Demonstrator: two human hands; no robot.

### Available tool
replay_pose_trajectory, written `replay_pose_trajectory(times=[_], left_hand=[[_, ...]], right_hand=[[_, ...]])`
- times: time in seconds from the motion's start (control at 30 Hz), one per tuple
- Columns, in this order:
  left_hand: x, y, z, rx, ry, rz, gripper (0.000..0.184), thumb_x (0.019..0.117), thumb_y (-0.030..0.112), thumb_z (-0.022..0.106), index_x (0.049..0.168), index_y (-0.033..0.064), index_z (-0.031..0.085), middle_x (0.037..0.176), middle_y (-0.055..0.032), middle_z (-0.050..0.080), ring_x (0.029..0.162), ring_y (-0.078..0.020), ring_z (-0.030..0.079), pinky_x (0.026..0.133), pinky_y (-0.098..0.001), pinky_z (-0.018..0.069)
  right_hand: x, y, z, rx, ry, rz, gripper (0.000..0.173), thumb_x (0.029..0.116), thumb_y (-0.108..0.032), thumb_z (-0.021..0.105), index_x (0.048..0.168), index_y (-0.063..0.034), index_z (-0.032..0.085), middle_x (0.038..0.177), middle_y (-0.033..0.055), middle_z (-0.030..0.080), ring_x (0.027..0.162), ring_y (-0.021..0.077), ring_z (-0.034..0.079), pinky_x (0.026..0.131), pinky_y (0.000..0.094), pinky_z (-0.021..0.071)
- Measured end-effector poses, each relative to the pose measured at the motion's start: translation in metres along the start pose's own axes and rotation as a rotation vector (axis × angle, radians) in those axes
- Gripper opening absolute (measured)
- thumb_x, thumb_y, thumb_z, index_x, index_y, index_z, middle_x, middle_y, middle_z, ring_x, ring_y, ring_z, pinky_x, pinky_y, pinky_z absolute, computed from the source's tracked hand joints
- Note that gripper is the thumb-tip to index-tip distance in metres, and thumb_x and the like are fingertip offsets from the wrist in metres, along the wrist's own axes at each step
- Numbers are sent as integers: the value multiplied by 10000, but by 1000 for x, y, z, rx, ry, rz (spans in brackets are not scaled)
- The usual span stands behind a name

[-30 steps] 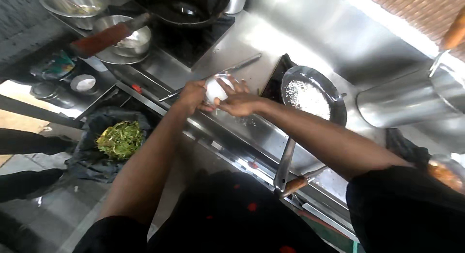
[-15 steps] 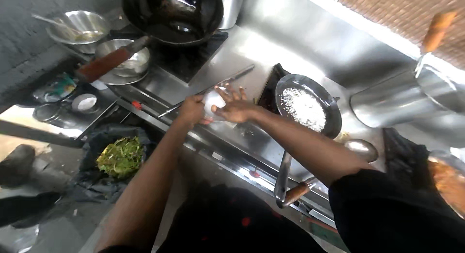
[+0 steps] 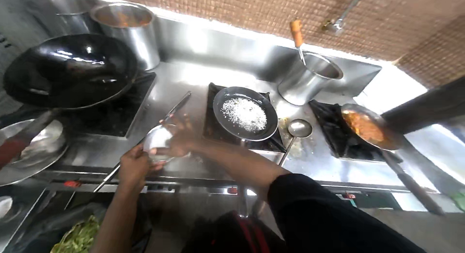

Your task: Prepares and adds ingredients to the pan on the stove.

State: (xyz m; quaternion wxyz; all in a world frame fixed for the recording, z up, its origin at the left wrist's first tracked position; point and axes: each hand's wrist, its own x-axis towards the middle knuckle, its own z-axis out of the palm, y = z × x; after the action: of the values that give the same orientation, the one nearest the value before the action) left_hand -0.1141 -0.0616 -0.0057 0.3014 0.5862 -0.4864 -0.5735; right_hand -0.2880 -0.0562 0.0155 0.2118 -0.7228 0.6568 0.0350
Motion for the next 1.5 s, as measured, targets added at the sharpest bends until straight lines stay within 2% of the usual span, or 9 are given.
replay_pose_trajectory(times=[0.27,0.37,0.47,0.63,0.9,1.0,1.23,1.37,1.5], left_hand=[[3,-6,6,-108,41,-11,281,1070,109,539,1339,48,593,1082,-222,686,765,-304,731,654,-476,639],[6,-8,0,-101,22,-17,299,1067,75,513,1355,54,587,1096,-230,694,768,-317,743,658,-484,649],[7,-10,1,-133,8,-30,318,1092,92,449,1386,65,567,1110,-239,688,759,-322,746,651,-487,651],[6,-12,3,-156,-7,-36,334,1105,113,434,1418,84,547,1161,-246,665,803,-342,740,689,-515,645],[7,-15,6,-178,0,-43,322,1110,133,449,1410,68,545,1133,-243,680,780,-327,749,670,-481,654],[0,-15,6,-170,6,-18,345,1105,141,467,1437,87,542,1109,-222,695,773,-305,743,657,-458,646],[-1,-23,10,-164,28,87,350,1102,100,428,1433,32,520,1031,-193,690,669,-249,724,555,-409,637],[2,-23,10,-156,38,91,338,1098,92,430,1414,5,514,981,-181,683,654,-234,716,538,-403,630],[0,-21,15,-196,56,82,332,1103,97,424,1407,4,520,990,-182,698,635,-234,721,514,-394,627]], right_hand=[[0,6,-1,57,-22,44,869,934,-840,286,1390,-200,656,1745,-13,63,1593,355,-72,1192,732,-110],[-7,3,-4,118,-45,52,925,918,-850,324,1626,-254,335,1746,18,4,1584,393,-90,1205,710,-98],[-4,19,-10,-38,6,77,832,903,-876,285,1356,-302,684,1742,-35,89,1585,402,-64,1184,742,-107],[-8,14,-8,-97,-98,-31,800,940,-840,238,1247,-310,753,1742,-77,33,1585,387,-95,1182,741,-102],[-5,27,-10,-129,-53,4,817,925,-858,220,1240,-322,750,1745,-51,41,1586,385,-85,1172,763,-91],[-5,19,-5,-59,-39,-13,745,948,-818,304,1373,-330,672,1745,22,48,1577,420,-96,1158,775,-110],[-8,20,2,50,66,24,820,926,-841,325,1289,-221,720,1742,-44,85,1588,376,-79,1182,743,-109],[-15,10,7,59,-44,-59,785,958,-798,334,1220,-183,747,1744,-35,67,1583,401,-69,1178,748,-92],[-5,17,6,12,22,28,903,923,-859,248,1299,-177,704,1747,-18,32,1585,383,-91,1168,762,-100]])
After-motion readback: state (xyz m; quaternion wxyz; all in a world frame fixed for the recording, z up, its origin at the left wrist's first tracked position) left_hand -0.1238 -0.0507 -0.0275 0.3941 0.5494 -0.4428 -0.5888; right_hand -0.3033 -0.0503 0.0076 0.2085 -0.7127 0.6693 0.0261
